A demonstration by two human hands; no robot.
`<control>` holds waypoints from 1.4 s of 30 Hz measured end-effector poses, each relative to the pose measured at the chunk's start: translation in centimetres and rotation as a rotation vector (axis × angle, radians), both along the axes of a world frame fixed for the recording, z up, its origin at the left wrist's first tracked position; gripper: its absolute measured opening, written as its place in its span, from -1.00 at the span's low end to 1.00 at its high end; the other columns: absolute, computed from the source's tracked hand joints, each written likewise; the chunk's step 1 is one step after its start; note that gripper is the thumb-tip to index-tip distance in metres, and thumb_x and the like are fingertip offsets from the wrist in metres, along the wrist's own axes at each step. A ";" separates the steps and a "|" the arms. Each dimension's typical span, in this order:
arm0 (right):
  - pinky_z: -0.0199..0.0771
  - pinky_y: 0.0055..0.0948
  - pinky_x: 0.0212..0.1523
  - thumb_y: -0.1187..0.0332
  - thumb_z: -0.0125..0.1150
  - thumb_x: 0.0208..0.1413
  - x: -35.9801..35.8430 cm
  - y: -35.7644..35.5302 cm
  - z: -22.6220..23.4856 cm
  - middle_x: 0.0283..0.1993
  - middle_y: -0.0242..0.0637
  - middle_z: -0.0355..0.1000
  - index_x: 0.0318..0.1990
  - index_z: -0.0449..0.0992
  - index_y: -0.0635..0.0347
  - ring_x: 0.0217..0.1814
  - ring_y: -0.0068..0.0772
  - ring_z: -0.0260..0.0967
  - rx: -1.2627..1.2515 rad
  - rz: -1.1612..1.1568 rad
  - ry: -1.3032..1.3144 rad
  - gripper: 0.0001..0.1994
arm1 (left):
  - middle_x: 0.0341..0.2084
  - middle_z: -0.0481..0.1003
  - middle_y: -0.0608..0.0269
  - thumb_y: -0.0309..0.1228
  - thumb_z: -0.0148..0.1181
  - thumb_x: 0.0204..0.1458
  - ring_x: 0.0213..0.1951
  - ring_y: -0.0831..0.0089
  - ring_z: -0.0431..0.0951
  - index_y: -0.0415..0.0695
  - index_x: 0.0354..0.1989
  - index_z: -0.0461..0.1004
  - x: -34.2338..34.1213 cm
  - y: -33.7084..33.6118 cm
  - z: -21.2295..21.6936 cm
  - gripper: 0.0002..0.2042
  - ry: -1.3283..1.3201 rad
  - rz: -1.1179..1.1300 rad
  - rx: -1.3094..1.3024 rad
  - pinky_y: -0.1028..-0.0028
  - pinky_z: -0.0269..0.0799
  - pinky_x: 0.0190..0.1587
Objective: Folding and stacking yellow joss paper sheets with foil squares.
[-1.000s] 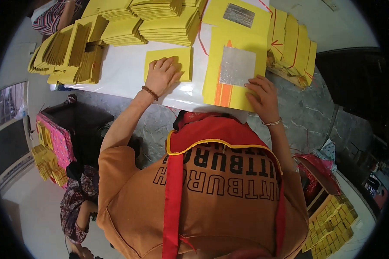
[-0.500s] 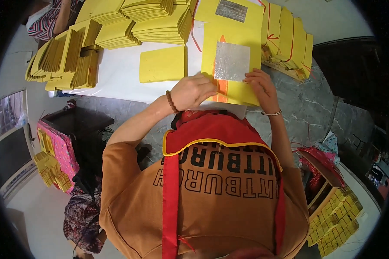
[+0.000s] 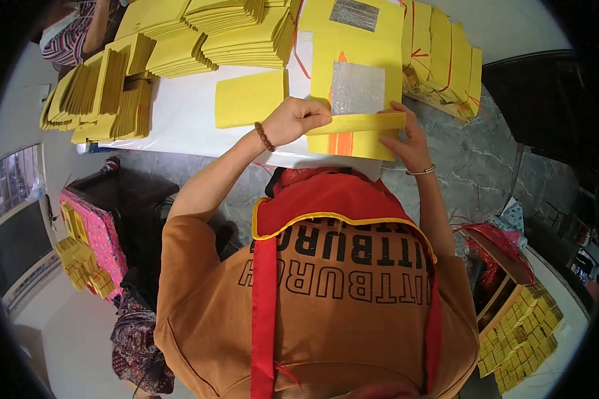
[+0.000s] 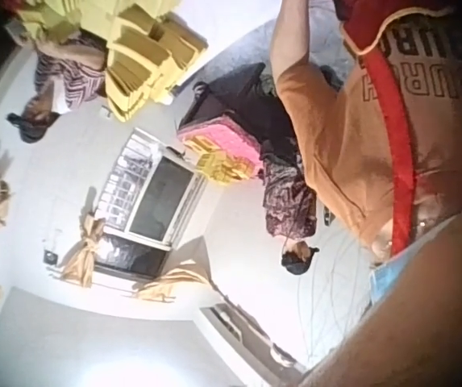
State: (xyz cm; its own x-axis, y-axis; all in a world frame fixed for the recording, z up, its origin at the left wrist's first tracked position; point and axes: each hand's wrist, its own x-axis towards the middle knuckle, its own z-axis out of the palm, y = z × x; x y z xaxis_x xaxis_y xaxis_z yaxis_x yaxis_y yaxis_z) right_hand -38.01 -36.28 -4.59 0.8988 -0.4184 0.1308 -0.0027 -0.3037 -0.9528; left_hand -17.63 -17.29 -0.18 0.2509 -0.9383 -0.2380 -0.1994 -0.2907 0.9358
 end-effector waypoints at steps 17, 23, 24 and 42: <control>0.18 -0.29 0.13 0.49 0.16 -0.05 0.3 -0.7 0.3 -0.11 -0.25 0.44 -0.24 0.45 0.16 0.09 -0.24 0.26 -0.063 0.009 -0.164 -0.82 | -0.04 0.37 0.29 -0.46 0.09 -0.14 0.01 0.31 0.28 0.08 -0.03 0.41 0.7 0.2 -0.2 -0.60 -0.936 -0.178 -0.361 0.33 0.14 -0.03; 0.13 -0.20 0.08 0.42 0.19 -0.11 -2.3 0.3 5.7 -0.14 -0.25 0.45 -0.26 0.49 0.09 0.03 -0.15 0.32 -0.489 0.152 -0.130 -0.81 | -0.13 0.43 0.26 -0.48 -0.02 -0.08 -0.08 0.31 0.38 0.00 -0.08 0.45 -1.2 2.6 2.5 -0.66 -0.927 -0.262 -0.355 0.38 0.21 -0.08; 0.08 -0.22 0.09 0.40 0.21 -0.12 -2.6 0.6 5.6 -0.12 -0.32 0.45 -0.27 0.49 0.04 0.06 -0.24 0.31 -0.453 0.167 -0.076 -0.81 | -0.14 0.44 0.25 -0.49 -0.04 -0.08 -0.09 0.32 0.39 0.00 -0.09 0.45 -1.5 2.9 2.5 -0.66 -0.852 -0.298 -0.316 0.40 0.22 -0.10; 0.36 -0.55 -0.16 0.43 0.15 0.00 1.8 2.1 4.1 -0.15 -0.18 0.45 0.12 0.25 0.24 -0.15 -0.55 0.38 0.270 -0.291 0.174 -0.52 | -0.71 0.33 0.40 -0.37 0.07 0.06 -0.64 0.67 0.23 -0.30 -0.33 0.43 -1.4 -0.2 -2.3 -0.80 0.185 0.447 0.058 0.56 0.20 -0.59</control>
State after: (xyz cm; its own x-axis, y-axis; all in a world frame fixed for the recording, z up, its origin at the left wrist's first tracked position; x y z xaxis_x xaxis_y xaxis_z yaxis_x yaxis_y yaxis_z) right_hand -36.21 -34.15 -0.48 0.7376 -0.6558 -0.1609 -0.2185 -0.0064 -0.9758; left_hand -19.06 -17.47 -2.51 0.5748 -0.7321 -0.3656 0.1255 -0.3626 0.9235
